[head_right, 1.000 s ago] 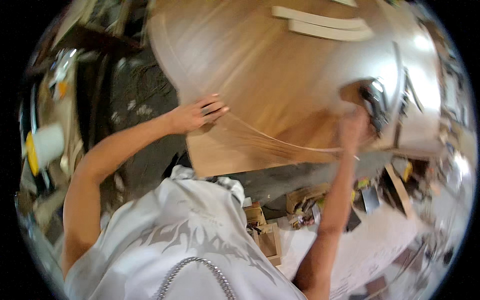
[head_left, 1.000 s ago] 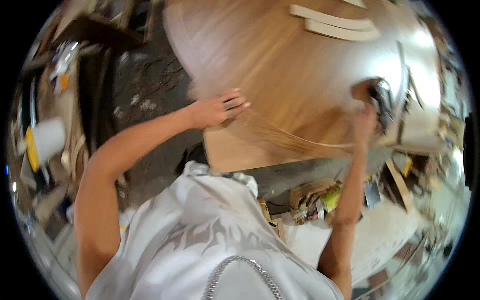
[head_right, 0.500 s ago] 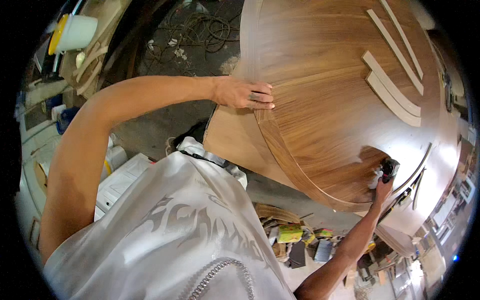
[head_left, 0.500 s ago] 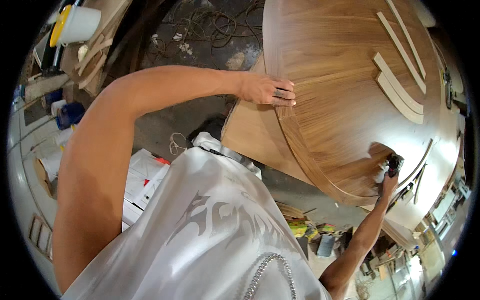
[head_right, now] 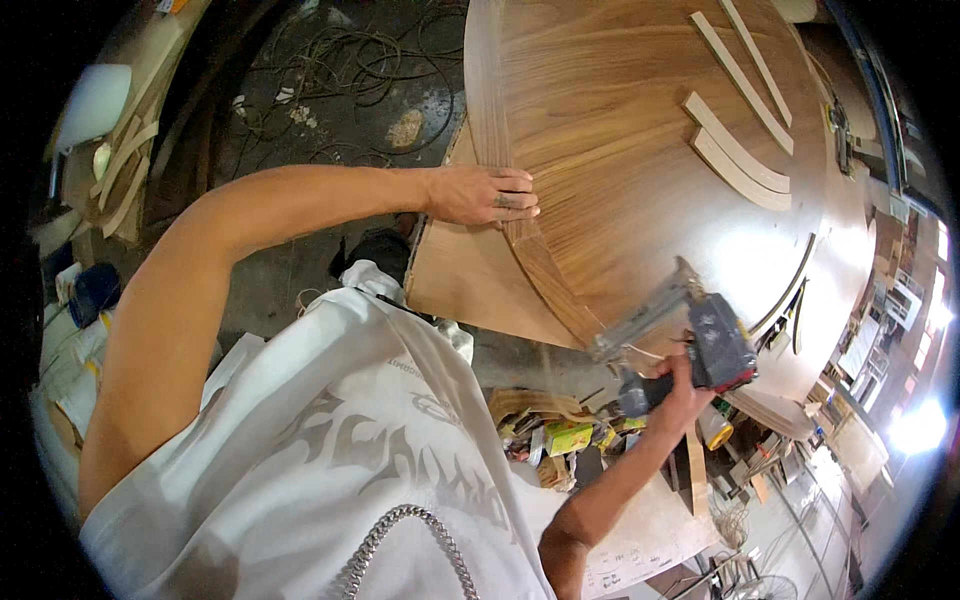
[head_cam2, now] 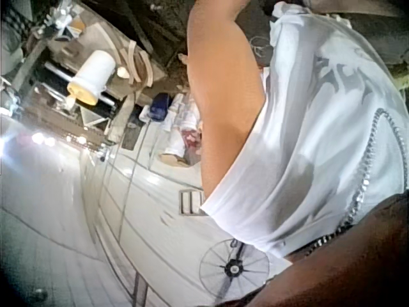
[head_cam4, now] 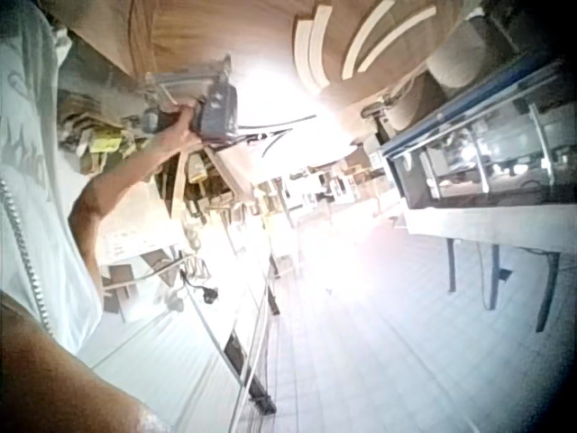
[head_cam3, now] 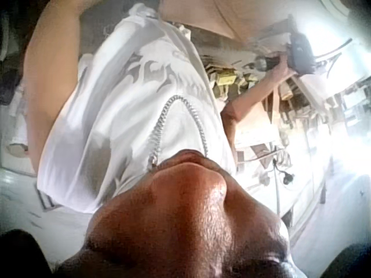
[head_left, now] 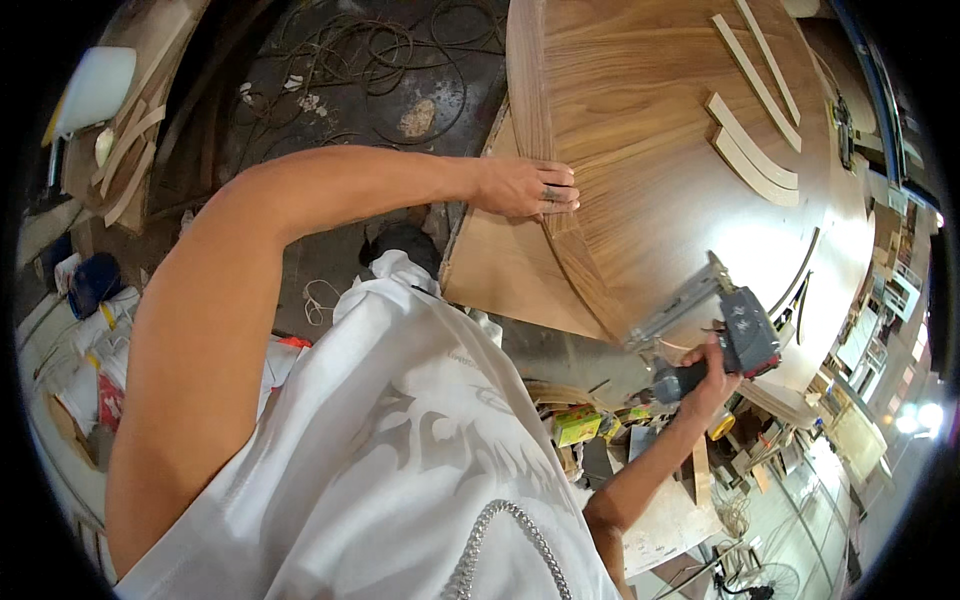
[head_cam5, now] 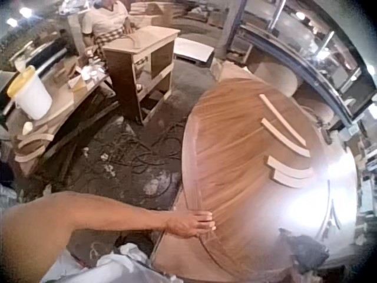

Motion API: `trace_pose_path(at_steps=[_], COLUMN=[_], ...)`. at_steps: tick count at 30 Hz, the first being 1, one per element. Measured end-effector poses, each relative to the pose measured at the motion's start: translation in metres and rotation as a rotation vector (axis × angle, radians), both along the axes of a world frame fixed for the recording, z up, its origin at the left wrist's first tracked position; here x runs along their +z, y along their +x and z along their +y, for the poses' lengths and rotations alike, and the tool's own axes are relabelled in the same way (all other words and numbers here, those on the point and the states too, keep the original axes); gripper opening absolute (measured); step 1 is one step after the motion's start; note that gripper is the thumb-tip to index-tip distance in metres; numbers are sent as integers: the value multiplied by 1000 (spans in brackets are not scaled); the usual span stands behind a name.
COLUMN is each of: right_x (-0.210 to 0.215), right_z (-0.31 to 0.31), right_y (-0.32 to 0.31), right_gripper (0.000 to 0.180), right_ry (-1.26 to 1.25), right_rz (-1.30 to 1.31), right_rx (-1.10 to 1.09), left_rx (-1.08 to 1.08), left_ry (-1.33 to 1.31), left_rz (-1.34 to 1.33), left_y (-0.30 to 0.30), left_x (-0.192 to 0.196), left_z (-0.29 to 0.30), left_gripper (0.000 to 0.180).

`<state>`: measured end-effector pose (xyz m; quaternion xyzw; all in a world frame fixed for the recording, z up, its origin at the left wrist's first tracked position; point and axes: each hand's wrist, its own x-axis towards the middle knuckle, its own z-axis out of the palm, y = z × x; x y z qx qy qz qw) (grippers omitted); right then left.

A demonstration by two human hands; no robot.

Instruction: The person attaches curved wooden trim pieces to the edge of a circular tabletop using a pneumatic nail gun and then hammers them to secure the fit.

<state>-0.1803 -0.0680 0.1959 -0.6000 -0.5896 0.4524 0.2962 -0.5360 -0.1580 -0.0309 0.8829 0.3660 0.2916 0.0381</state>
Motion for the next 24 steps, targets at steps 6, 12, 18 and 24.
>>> trace_pose_path(at_steps=[6,12,18,24], right_x=[6,1,2,-6], right_z=[-79,-97,-106,-90], right_y=[-60,-49,-55,-96], right_gripper=[23,23,21,16], right_ry=[-85,-109,-164,-257], right_rz=[-81,-101,-162,-265], right_rx=[-90,-133,-103,131], left_rx=[-27,-30,-35,-19], left_ry=[31,37,56,46], left_rz=[39,-18,-32,-42], left_y=[-4,-3,-2,-1], left_x=[5,-1,0,-6], left_z=[-2,-1,-1,1], left_gripper=[57,57,57,61])
